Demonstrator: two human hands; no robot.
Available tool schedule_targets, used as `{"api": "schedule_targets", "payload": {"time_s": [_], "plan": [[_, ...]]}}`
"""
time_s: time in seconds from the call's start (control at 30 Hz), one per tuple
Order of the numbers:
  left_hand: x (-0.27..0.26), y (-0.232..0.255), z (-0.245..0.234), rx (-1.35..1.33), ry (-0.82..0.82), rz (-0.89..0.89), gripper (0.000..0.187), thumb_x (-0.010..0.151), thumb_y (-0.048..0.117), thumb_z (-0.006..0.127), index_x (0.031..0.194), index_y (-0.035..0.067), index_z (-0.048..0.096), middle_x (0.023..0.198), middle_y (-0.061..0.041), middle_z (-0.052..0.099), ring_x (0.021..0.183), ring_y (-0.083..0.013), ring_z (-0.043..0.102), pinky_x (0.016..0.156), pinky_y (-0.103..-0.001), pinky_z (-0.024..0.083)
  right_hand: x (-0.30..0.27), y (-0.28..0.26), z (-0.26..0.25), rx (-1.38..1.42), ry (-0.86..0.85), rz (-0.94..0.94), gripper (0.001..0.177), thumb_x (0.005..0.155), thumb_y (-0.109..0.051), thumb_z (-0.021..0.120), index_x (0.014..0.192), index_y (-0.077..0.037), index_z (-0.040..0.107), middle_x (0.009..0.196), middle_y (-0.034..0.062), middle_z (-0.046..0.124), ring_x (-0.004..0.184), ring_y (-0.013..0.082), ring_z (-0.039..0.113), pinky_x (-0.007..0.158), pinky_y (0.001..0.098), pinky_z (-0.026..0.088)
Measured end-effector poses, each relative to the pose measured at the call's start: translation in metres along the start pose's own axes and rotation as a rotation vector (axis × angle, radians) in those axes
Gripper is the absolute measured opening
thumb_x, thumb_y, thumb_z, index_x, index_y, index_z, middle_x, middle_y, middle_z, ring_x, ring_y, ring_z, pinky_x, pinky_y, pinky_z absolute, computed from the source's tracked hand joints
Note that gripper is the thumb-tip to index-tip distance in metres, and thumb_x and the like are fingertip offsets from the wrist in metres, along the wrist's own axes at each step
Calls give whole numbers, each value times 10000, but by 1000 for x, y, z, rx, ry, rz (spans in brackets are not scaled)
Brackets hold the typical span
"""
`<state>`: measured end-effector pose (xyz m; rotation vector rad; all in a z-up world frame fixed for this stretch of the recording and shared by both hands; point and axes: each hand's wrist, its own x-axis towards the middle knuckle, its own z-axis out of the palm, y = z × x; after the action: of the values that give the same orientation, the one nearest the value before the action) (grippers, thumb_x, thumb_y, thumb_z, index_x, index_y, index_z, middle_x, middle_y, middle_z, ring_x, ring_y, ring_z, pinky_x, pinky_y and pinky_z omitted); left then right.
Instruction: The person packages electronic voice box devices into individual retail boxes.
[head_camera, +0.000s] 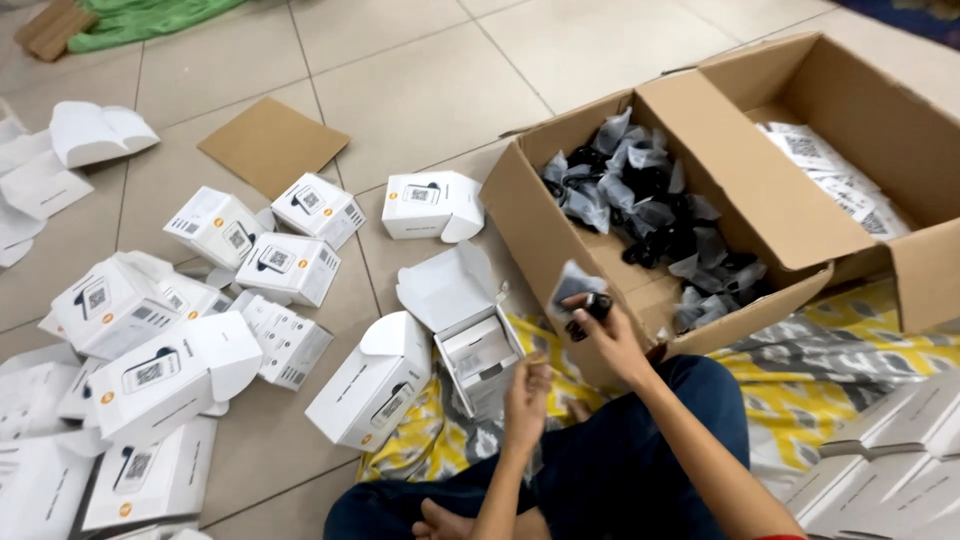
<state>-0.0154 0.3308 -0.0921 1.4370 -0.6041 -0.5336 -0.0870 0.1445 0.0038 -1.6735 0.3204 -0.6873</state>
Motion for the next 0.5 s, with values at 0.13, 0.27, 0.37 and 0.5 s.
{"api": "schedule_targets", "payload": {"time_s": [0.13, 0.27, 0.37, 0.5], "plan": [[-20, 68, -67, -581, 223, -240, 529, 953, 460, 508, 1392, 172, 565, 1248, 25, 687, 1133, -98, 676, 895, -297, 568, -21, 4, 71, 159, -402, 184, 355, 1056, -349, 570, 1198, -44, 684, 1077, 18, 690, 999, 68, 611, 886, 268, 510], [-54, 16, -112, -451, 135, -313, 502, 1055, 390, 605, 1427, 54, 611, 1139, -55, 647, 1039, -135, 613, 907, -283, 523, -29, 3, 111, -55, -866, 602, 468, 1008, -456, 601, 1250, -83, 747, 928, 27, 645, 854, 123, 565, 742, 308, 446], [-67, 4, -125, -581, 218, -422, 437, 974, 346, 649, 1300, 58, 603, 1110, -68, 704, 904, -174, 687, 745, -336, 554, -19, 8, 122, -123, -939, 497, 445, 975, -458, 630, 1194, -76, 693, 918, 42, 735, 853, 150, 659, 765, 324, 511], [-58, 17, -133, -759, 423, -395, 378, 974, 369, 624, 1215, 78, 619, 976, -121, 760, 637, -189, 691, 544, -309, 535, 24, -15, 122, -642, -482, -22, 343, 919, -357, 722, 1115, -78, 685, 1006, 164, 722, 930, 373, 677, 779, 451, 527]]}}
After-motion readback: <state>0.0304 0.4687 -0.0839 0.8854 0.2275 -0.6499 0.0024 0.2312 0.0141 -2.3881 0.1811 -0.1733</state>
